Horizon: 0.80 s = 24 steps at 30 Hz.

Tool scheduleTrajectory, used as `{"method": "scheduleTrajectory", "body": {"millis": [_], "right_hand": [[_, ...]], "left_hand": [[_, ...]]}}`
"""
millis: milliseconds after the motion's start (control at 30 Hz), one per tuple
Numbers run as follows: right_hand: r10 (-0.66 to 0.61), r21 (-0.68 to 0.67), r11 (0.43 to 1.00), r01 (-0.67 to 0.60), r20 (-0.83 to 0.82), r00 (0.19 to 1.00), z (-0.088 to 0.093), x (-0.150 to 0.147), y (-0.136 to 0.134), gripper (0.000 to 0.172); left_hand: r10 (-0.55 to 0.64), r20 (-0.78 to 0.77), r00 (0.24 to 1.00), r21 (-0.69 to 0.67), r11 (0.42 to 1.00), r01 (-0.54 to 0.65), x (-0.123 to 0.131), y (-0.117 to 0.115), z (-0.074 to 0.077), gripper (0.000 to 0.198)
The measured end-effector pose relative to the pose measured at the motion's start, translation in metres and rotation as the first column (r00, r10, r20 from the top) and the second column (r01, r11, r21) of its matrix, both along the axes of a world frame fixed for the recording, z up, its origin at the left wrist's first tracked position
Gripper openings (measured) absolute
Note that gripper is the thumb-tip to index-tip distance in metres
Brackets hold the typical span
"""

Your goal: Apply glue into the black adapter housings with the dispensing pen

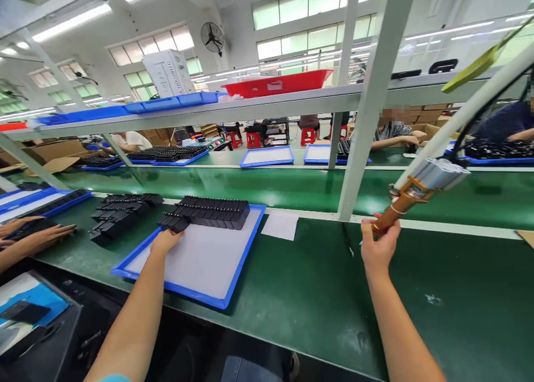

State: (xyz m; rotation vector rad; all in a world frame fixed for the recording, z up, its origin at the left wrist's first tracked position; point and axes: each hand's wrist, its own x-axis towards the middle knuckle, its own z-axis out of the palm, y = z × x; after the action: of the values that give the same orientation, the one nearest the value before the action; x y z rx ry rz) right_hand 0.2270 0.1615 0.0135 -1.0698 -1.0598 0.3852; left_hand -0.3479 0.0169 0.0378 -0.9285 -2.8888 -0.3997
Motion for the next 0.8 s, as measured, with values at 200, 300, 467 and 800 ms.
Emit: {"method": "scheduleTrajectory", "body": {"millis": [200,300,467,800], "right_hand": [[-0.050,-0.024,0.998,0.052,0.067,0.997,-0.002,0.004,0.002,0.076],[-0.063,-0.044,0.997,0.066,0.068,0.996,-0.005,0.006,0.004,0.081],[-0.079,-0.016,0.997,0.081,0.116,0.990,-0.014,0.010,0.009,0.082],[-0.200,0.165,0.977,0.138,0.464,0.863,-0.006,-0.025,-0.018,0.072]], "left_hand": [[-0.407,0.135,0.903,0.208,0.903,0.376,0.119,0.008,0.022,0.031],[-0.760,0.206,0.617,0.436,0.636,0.637,0.228,0.012,0.009,0.033],[-0.949,0.246,0.196,0.475,0.294,0.829,0.355,0.051,-0.024,0.028],[-0.857,0.079,0.509,0.137,0.515,0.846,0.341,0.115,-0.065,0.046]]}}
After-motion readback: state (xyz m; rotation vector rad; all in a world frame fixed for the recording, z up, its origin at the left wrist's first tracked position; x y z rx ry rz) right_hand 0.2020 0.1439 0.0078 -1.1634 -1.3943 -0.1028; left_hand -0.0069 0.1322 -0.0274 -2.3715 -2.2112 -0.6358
